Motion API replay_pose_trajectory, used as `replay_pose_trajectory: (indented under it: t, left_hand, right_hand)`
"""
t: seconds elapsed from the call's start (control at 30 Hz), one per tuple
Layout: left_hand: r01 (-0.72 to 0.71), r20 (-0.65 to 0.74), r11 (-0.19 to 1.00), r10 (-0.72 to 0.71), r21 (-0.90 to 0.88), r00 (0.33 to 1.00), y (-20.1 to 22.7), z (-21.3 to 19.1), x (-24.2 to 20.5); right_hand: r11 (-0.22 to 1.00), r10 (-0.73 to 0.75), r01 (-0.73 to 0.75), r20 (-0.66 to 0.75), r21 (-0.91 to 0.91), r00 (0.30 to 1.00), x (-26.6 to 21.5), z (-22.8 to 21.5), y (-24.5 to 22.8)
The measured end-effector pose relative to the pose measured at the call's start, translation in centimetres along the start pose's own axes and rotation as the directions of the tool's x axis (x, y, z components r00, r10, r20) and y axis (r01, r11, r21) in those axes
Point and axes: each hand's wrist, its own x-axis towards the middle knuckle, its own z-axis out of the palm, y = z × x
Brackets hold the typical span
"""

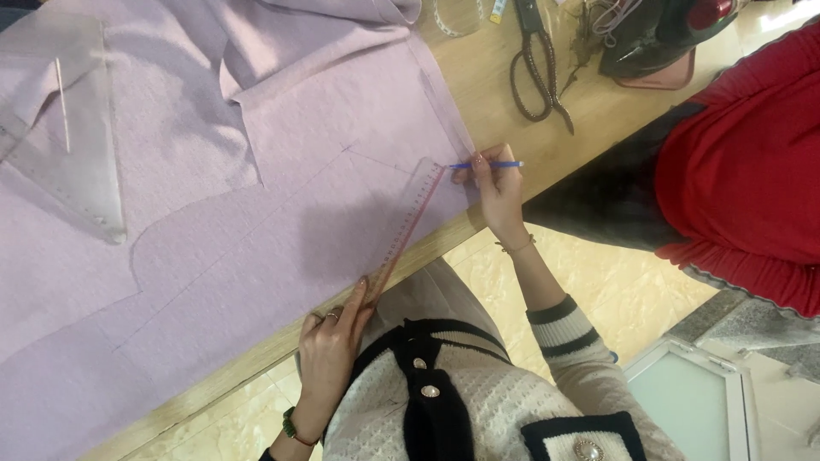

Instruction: The person marks a piece of light purple fabric using a blue pen and a clear ruler, drawing straight lines and curved patterns. They then use a measuring tape to take additional measurements before picking up a pair of scissors to cut along the marked lines.

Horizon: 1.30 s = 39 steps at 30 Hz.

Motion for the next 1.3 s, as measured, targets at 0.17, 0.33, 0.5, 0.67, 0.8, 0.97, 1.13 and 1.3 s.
replay_pose_trajectory:
  t: [0.17, 0.33, 0.5, 0.67, 0.8, 0.97, 1.13, 1.3]
  left_hand:
    - [0.004, -0.006, 1.000, -0.004, 0.016, 1.000, 0.0, 0.1, -0.2]
    - [0.015, -0.004, 1.000, -0.015, 0.017, 1.000, 0.1, 0.3, -0.3]
    - [0.013, 0.004, 0.999, -0.013, 0.033, 1.000, 0.1, 0.5, -0.4]
    - [0.023, 0.019, 0.998, -0.024, 0.058, 1.000, 0.3, 0.8, -0.8]
    - [0.013, 0.006, 0.994, -0.014, 0.105, 1.000, 0.5, 0.9, -0.9]
    - [0.017, 0.026, 0.994, -0.020, 0.105, 0.999, 0.5, 1.2, -1.1]
    - [0.018, 0.040, 0.994, -0.022, 0.105, 0.999, 0.5, 1.2, -1.1]
    - [0.019, 0.048, 0.997, -0.023, 0.081, 0.999, 0.5, 0.7, -0.8]
  right_hand:
    - [1.000, -0.001, 0.001, 0.009, 0.018, 1.000, 0.3, 0.2, -0.4]
    - [0.998, 0.027, -0.027, 0.002, -0.048, 1.000, 0.7, 0.2, -0.2]
    - [0.992, -0.026, 0.028, 0.017, -0.119, 1.000, 0.8, 0.4, -0.2]
    - [0.995, 0.033, -0.031, 0.024, -0.090, 0.999, 0.8, 0.2, -0.2]
    - [0.997, 0.002, 0.003, 0.053, -0.082, 0.999, 1.2, 0.3, -0.3]
    - [0.992, 0.016, -0.009, 0.058, -0.123, 0.998, 1.0, 0.3, 0.3]
    - [0.976, 0.017, -0.001, 0.072, -0.216, 0.997, 0.6, 0.7, 0.8]
    - [0.726, 0.038, 0.073, 0.146, -0.684, 0.989, 0.1, 0.3, -0.5]
